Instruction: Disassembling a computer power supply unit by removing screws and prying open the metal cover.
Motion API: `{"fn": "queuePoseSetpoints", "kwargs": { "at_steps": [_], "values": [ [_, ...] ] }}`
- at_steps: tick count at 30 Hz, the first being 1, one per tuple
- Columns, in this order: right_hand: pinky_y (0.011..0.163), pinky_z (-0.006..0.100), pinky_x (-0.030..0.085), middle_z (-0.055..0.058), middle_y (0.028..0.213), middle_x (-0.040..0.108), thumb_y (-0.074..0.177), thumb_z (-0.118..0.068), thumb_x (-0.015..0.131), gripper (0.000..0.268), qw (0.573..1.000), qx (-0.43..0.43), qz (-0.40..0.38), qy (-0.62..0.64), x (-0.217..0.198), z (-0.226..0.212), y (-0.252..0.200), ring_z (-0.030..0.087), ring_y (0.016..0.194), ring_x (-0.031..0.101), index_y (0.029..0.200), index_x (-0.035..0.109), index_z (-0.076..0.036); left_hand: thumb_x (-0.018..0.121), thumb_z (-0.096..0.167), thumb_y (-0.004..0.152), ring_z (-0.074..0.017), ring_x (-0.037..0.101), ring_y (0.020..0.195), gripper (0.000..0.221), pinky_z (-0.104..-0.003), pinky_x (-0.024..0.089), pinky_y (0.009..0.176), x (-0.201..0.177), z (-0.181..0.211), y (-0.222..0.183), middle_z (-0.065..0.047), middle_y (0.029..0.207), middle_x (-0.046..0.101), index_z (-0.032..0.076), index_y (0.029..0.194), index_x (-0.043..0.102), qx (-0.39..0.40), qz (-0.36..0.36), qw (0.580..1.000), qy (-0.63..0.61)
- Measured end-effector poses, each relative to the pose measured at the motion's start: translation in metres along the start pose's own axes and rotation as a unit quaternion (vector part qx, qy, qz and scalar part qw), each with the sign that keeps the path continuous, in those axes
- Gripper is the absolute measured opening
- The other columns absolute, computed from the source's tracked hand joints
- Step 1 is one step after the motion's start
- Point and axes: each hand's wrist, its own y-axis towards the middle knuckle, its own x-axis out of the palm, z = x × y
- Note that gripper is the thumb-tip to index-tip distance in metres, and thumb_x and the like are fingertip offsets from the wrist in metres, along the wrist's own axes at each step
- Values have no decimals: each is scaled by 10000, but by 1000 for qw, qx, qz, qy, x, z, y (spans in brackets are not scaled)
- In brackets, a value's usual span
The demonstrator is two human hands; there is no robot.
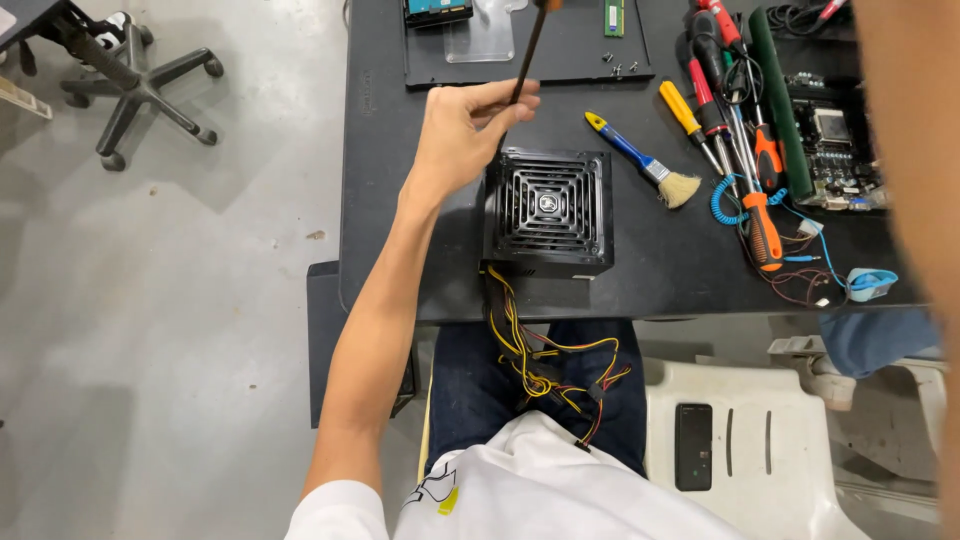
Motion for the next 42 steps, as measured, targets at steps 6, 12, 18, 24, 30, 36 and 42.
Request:
{"fn": "queuePoseSetpoints", "kwargs": {
  "at_steps": [6, 12, 18, 24, 30, 36, 42],
  "values": [
    [773, 196, 594, -15, 943, 765, 815, -72, 949, 286, 999, 17, 9, 37, 31, 19, 1, 61, 852, 724, 954, 707, -133, 956, 139, 704, -59, 744, 661, 184, -191, 643, 670, 2, 4, 9, -2, 731, 791, 106, 772, 788, -32, 129, 990, 35],
    [798, 268, 662, 35, 878, 760, 888, -2, 899, 200, 993, -98, 63, 24, 56, 53, 8, 131, 830, 764, 872, 709, -66, 1069, 200, 596, -74, 525, 564, 516, -251, 487, 518, -3, 5, 10, 28, 663, 635, 128, 697, 568, -57, 101, 991, 64],
    [1054, 385, 594, 158, 1111, 720, 1030, 154, 558, 262, 986, -112, -95, 80, 44, 45, 4, 261, 1133, 722, 1229, 594, -11, 668, 91, 962, -188, 820, 935, 220, -273, 647, 913, -2, 3, 6, -127, 992, 813, 1, 1152, 732, -76, -25, 996, -33],
    [766, 292, 638, 83, 876, 720, 893, 78, 895, 283, 990, -118, 46, 65, 55, 59, 4, 168, 817, 717, 847, 639, -36, 991, 151, 621, -52, 721, 618, 285, -186, 612, 603, 0, 13, 8, -11, 656, 764, 78, 702, 727, -102, 92, 990, 16],
    [1081, 368, 596, 154, 1215, 699, 1048, 70, 573, 219, 988, -84, -73, 105, 59, 58, -3, 263, 1183, 699, 1255, 645, 63, 760, 164, 895, -123, 795, 700, 136, -220, 623, 687, 3, -3, 3, -71, 760, 805, 36, 890, 804, 1, 41, 997, 63],
    [774, 311, 671, 109, 871, 731, 929, 106, 795, 303, 990, -96, 69, 79, 69, 65, -9, 200, 810, 750, 1196, 690, 10, 911, 355, 763, -236, 723, 960, 549, -338, 618, 884, -6, -32, -9, -109, 1074, 686, 37, 1171, 725, -55, -12, 988, 141],
    [1011, 363, 642, 184, 1116, 756, 988, 180, 561, 444, 993, -64, -11, 99, 56, 56, -7, 277, 1072, 758, 1408, 492, 52, 827, 178, 837, -164, 600, 674, 174, -301, 489, 704, -4, -53, -23, -30, 908, 711, 79, 980, 834, -118, -33, 977, 174]
  ]
}}
